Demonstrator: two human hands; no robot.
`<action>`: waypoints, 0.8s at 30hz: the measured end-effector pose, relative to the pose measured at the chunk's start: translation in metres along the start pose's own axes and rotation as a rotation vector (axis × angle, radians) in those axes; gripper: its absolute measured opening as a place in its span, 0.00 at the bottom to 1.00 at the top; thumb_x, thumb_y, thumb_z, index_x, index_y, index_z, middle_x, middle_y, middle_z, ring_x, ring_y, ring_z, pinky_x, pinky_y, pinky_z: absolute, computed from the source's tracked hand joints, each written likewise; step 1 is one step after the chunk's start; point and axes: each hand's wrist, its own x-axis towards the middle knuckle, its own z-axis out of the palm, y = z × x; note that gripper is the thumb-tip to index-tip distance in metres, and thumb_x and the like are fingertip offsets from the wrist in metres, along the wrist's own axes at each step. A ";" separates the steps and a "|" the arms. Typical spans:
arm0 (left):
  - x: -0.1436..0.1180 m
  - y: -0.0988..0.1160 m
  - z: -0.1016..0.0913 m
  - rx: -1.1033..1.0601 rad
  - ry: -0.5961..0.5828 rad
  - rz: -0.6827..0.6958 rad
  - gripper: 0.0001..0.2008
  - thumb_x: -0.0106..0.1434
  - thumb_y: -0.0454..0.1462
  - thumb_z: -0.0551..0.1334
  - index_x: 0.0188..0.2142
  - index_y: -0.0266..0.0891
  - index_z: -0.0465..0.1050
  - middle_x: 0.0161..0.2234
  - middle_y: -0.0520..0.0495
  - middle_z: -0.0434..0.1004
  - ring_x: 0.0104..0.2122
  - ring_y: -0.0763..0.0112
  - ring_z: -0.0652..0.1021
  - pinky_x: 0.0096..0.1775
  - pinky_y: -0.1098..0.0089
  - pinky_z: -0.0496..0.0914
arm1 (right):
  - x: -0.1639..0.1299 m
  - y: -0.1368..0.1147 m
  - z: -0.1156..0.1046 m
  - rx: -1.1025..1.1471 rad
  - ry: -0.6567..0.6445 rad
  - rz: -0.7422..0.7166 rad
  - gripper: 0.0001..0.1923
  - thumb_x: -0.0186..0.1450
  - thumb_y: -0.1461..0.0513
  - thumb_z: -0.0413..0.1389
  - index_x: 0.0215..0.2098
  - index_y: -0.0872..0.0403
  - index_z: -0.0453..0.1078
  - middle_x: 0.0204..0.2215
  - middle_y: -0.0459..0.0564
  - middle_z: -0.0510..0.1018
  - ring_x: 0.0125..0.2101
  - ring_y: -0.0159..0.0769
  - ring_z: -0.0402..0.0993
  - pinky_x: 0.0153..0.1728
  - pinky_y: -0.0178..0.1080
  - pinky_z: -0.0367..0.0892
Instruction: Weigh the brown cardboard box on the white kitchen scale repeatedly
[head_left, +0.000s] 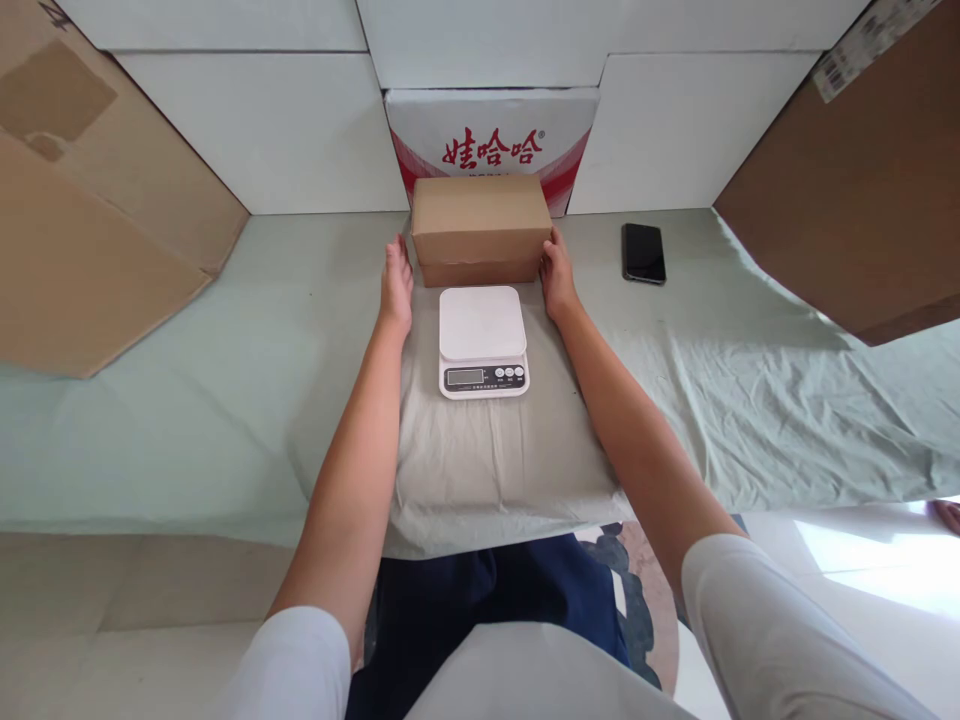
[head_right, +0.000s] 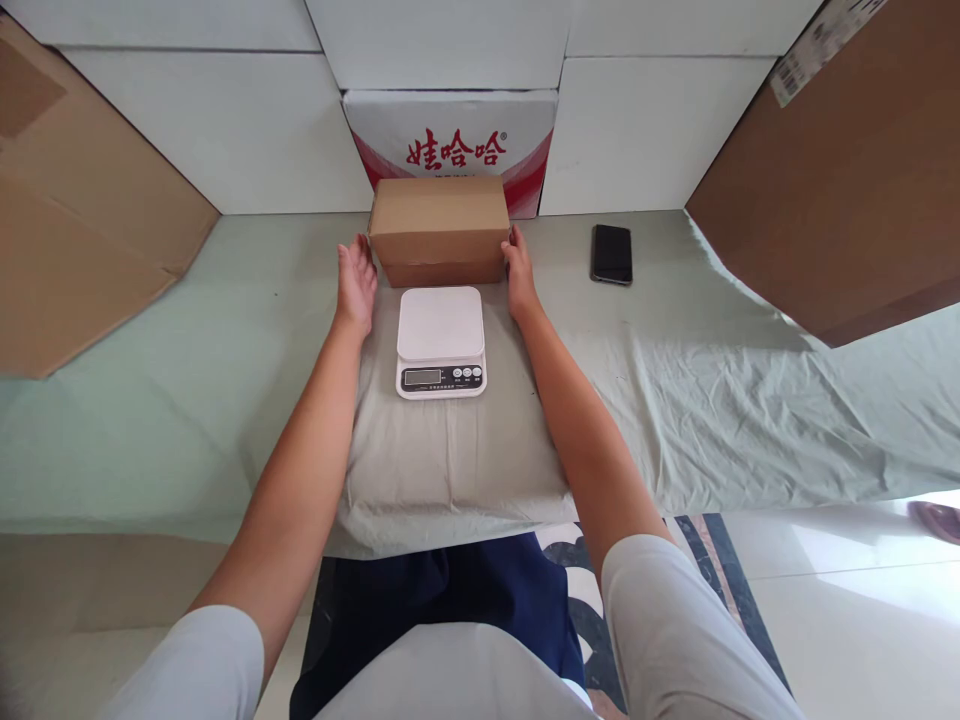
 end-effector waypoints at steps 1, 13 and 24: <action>0.000 -0.002 0.002 -0.006 -0.011 0.005 0.45 0.67 0.69 0.44 0.74 0.48 0.58 0.79 0.48 0.46 0.78 0.64 0.51 0.76 0.61 0.50 | -0.002 -0.002 0.004 -0.018 -0.005 -0.026 0.36 0.58 0.39 0.55 0.62 0.37 0.63 0.69 0.35 0.70 0.75 0.39 0.55 0.80 0.54 0.47; -0.003 -0.004 0.013 -0.022 -0.058 0.026 0.44 0.65 0.70 0.49 0.68 0.47 0.67 0.76 0.46 0.58 0.76 0.58 0.59 0.75 0.58 0.53 | -0.019 -0.018 0.026 -0.068 0.008 -0.058 0.31 0.57 0.42 0.58 0.56 0.42 0.69 0.59 0.45 0.80 0.71 0.47 0.62 0.78 0.53 0.51; -0.013 0.046 0.003 -0.036 -0.021 0.185 0.42 0.64 0.71 0.49 0.64 0.53 0.71 0.72 0.51 0.67 0.76 0.59 0.60 0.76 0.56 0.55 | -0.032 -0.078 0.052 -0.168 -0.033 -0.220 0.38 0.62 0.39 0.55 0.67 0.37 0.58 0.65 0.42 0.72 0.76 0.45 0.51 0.79 0.50 0.49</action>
